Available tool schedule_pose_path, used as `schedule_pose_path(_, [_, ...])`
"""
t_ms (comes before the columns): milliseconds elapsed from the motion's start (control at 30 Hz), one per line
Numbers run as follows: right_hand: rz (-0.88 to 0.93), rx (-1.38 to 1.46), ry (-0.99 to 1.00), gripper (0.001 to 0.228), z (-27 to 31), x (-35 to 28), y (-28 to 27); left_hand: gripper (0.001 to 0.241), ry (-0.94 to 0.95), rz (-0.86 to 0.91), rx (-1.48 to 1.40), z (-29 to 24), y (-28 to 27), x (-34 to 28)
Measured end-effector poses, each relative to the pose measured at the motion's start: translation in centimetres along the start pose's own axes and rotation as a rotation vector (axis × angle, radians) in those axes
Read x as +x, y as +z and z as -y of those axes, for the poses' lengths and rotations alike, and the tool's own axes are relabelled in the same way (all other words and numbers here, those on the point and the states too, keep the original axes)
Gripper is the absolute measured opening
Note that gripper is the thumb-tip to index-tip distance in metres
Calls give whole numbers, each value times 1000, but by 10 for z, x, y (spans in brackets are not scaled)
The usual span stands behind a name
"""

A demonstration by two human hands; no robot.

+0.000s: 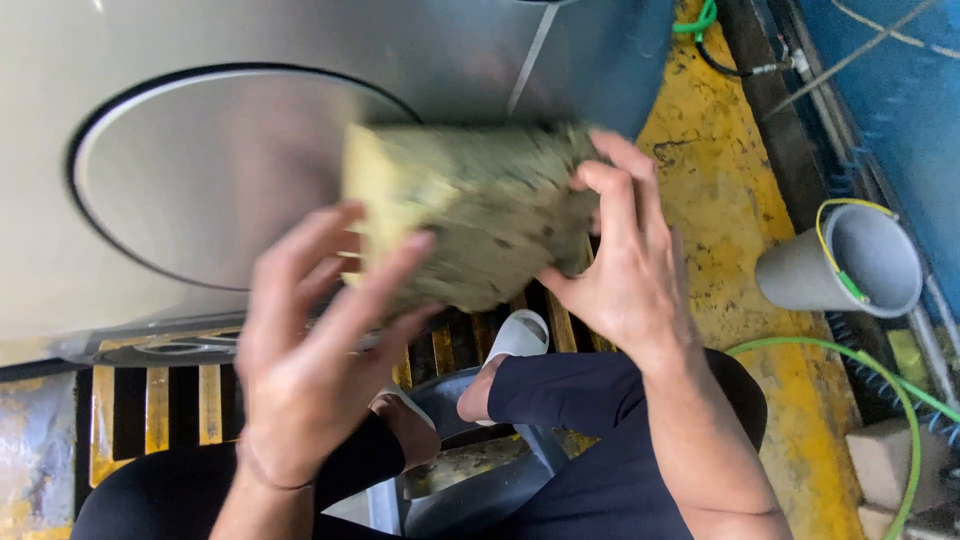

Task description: The person scrubs the rear fuel door area of a silver car using a large green sponge. They repeatedly rub the surface in circular and back-and-forth motions, focusing on the same small region throughout the clip.

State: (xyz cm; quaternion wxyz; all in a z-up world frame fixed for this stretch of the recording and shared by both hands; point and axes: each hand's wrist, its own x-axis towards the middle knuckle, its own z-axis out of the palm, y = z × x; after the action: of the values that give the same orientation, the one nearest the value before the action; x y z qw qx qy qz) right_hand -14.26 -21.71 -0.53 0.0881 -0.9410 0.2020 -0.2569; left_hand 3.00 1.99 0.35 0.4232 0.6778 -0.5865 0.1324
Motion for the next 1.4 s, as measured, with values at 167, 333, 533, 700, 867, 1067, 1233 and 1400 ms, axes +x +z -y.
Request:
schedule_pose_path(167, [-470, 280, -228, 64, 17, 1, 15, 63, 161, -377, 318, 34, -8, -22])
schedule_pose_path(333, [-492, 446, -263, 59, 26, 4, 60, 81, -4, -349, 38, 37, -20, -29])
schedule_pose_path(533, [-442, 243, -199, 53, 32, 7, 17, 83, -188, -207, -1, 17, -40, -21])
schedule_pose_path(700, [-272, 156, -230, 57, 25, 6, 5, 74, -233, -49, 155, 3, -52, -7])
schedule_pose_path(867, [-106, 220, -299, 64, 18, 1, 9, 67, -434, 173, 214, 7, -64, -15])
schedule_pose_path(1067, [-192, 318, -343, 63, 24, -8, 22, 80, -509, 264, 289, 16, -79, -28])
schedule_pose_path(1233, [-54, 428, -402, 91, 40, -26, 43, 104, -597, 33, 283, 21, -101, -41])
schedule_pose_path(1400, [-80, 471, -418, 97, 57, -30, 69, 82, -648, -56, 235, 53, -116, -80])
